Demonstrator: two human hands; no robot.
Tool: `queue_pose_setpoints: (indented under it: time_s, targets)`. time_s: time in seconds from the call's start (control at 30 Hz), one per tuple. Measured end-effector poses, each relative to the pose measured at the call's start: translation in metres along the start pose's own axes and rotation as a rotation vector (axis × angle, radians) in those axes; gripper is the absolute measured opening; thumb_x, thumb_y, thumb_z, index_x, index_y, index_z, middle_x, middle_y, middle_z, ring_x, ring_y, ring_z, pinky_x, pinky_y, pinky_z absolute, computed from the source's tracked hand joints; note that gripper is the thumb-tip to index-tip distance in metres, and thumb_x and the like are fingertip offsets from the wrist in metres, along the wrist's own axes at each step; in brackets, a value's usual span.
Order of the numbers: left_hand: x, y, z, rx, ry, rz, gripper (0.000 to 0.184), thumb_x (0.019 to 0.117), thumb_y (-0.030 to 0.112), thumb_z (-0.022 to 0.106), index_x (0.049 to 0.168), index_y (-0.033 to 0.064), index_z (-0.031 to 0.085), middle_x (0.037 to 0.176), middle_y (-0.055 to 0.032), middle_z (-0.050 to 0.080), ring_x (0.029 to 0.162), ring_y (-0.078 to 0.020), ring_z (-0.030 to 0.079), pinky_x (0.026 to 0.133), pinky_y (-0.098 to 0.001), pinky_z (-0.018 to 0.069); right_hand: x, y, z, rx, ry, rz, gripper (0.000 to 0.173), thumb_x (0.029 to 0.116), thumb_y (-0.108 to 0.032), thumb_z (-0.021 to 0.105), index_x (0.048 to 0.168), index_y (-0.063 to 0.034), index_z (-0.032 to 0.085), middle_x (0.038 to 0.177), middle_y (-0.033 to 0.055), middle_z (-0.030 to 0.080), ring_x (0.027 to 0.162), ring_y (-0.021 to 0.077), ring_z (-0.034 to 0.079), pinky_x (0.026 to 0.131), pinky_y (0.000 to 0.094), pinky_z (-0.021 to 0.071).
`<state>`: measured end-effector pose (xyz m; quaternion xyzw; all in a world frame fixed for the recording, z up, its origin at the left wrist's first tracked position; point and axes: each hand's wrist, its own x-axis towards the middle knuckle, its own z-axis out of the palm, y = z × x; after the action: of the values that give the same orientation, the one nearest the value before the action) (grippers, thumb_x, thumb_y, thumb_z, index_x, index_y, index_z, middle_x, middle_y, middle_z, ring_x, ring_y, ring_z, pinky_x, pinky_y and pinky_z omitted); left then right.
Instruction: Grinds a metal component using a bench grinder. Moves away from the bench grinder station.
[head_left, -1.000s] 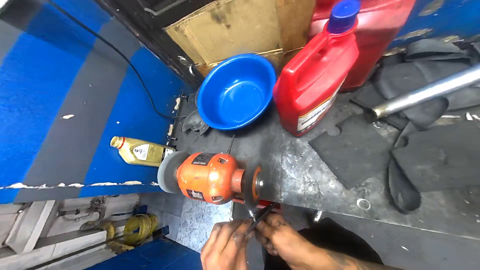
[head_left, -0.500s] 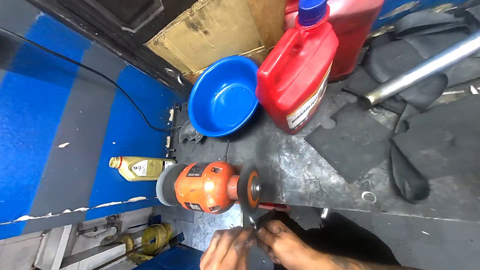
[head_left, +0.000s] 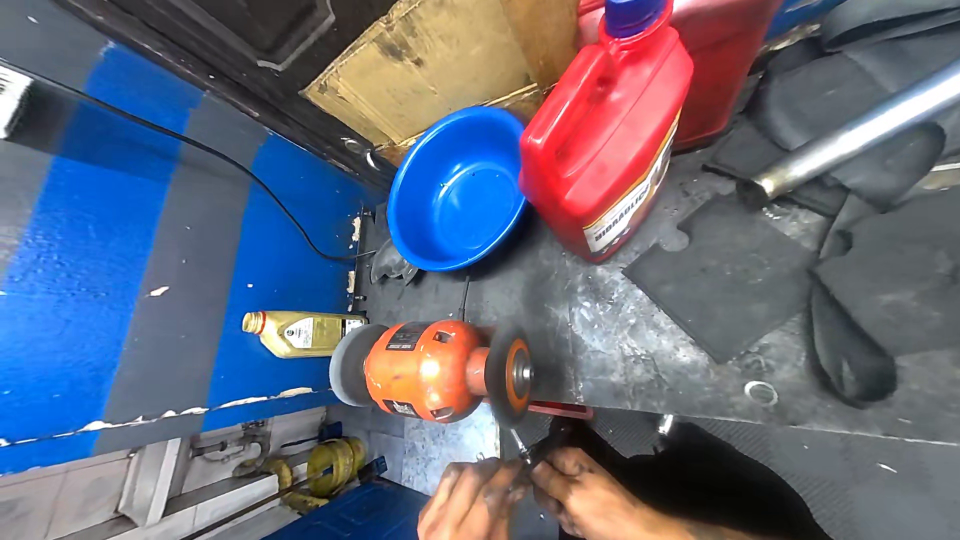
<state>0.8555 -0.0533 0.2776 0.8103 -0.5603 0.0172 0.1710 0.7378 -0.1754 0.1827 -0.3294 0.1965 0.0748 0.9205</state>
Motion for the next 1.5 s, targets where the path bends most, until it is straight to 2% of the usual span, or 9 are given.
queue_pose_setpoints:
  time_s: [1.03, 1.5]
  targets:
    - [-0.0048, 0.0061, 0.0068, 0.012, 0.082, -0.032, 0.024, 0.1014, 0.032, 0.062, 0.102, 0.0160, 0.080, 0.097, 0.0006, 0.075, 0.093, -0.0089, 0.066, 0.083, -0.0210, 0.0521, 0.0001, -0.0005, -0.0053, -0.042, -0.006, -0.024, 0.023, 0.1085, -0.024, 0.046, 0.100, -0.0134, 0.065, 0.063, -0.0069, 0.044, 0.050, 0.0050, 0.038, 0.047, 0.0218, 0.0335]
    - [-0.0037, 0.0084, 0.0089, 0.032, 0.132, -0.054, 0.024, 0.1007, 0.031, 0.062, 0.102, 0.0153, 0.081, 0.096, 0.0002, 0.075, 0.094, -0.0092, 0.066, 0.083, -0.0214, 0.0532, 0.0049, -0.0047, -0.0042, -0.051, 0.002, -0.038, 0.024, 0.1086, -0.027, 0.046, 0.097, -0.0142, 0.064, 0.062, -0.0072, 0.041, 0.050, 0.0055, 0.036, 0.047, 0.0225, 0.0317]
